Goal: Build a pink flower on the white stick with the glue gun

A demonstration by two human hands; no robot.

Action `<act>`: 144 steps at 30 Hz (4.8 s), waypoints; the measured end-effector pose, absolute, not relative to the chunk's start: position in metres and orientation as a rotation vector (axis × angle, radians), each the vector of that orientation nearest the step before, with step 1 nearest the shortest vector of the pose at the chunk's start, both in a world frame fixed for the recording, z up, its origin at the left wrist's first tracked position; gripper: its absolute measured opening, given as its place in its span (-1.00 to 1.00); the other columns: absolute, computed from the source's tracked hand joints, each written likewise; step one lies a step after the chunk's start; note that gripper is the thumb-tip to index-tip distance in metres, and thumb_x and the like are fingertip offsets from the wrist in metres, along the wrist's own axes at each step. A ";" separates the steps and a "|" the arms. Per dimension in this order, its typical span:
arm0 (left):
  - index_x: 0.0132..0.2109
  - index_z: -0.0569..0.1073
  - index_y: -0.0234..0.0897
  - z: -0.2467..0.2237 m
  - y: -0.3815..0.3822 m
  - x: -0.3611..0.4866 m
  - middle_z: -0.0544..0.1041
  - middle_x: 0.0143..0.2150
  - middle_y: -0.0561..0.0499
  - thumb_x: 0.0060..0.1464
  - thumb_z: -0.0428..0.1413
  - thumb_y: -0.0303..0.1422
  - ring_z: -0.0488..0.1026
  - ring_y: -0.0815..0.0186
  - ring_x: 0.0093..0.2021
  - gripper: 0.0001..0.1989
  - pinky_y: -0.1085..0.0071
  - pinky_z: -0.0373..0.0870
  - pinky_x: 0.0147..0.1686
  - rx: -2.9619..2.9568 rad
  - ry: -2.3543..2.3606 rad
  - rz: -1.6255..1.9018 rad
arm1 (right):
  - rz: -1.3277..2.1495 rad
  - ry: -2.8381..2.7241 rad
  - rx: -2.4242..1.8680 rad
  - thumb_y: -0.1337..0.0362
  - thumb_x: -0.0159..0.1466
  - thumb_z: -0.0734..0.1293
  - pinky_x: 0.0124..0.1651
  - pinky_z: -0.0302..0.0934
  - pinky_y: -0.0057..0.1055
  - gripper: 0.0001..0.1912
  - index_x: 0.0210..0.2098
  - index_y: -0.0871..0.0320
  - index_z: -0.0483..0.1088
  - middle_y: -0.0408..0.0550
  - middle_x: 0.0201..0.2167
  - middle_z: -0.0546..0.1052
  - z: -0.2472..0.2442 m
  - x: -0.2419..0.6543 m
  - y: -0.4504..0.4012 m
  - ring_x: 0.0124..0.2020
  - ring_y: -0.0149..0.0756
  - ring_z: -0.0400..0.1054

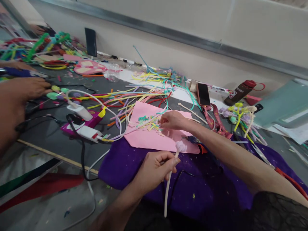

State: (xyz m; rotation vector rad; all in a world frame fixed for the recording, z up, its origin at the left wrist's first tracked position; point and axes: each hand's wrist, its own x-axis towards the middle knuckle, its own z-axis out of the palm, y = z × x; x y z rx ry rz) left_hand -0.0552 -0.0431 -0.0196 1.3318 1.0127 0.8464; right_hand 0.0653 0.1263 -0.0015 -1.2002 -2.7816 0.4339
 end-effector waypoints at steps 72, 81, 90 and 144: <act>-0.38 0.43 -0.35 -0.029 -0.026 -0.041 0.35 -0.62 0.09 -0.03 0.01 -0.10 0.24 0.50 -0.69 -0.64 0.60 0.16 -0.72 1.355 1.121 0.778 | 0.511 -1.704 -1.271 0.24 0.14 0.28 -0.47 0.20 -0.48 -0.84 -0.31 0.18 0.39 -0.12 -0.49 0.44 -0.003 0.155 -0.027 -0.52 -0.42 0.30; -0.44 0.44 -0.31 -0.027 -0.014 -0.019 0.38 -0.66 0.09 -0.06 0.00 -0.08 0.33 0.41 -0.68 -0.64 0.53 0.22 -0.66 1.701 1.456 0.638 | 0.512 -1.782 -1.173 0.30 0.16 0.26 -0.43 0.13 -0.51 -0.90 -0.39 0.19 0.38 -0.12 -0.48 0.43 -0.013 0.177 -0.013 -0.48 -0.43 0.28; -0.35 0.46 -0.26 -0.006 -0.019 -0.022 0.45 -0.57 0.08 -0.05 0.02 -0.14 0.31 0.44 -0.68 -0.72 0.51 0.21 -0.62 1.853 1.479 0.730 | 0.559 -1.759 -1.105 0.32 0.15 0.27 -0.45 0.08 -0.52 -0.90 -0.42 0.21 0.39 -0.14 -0.53 0.41 -0.009 0.178 -0.015 -0.52 -0.46 0.24; -0.42 0.38 -0.35 0.001 0.011 0.007 0.44 -0.55 0.09 -0.07 0.11 -0.21 0.24 0.56 -0.72 -0.75 0.60 0.09 -0.75 1.149 0.807 0.836 | 1.270 -1.305 -1.023 0.23 0.09 0.29 -0.70 -0.06 -0.62 -0.85 -0.45 0.22 0.31 -0.27 -0.69 0.32 -0.006 0.168 -0.016 -0.73 -0.58 0.15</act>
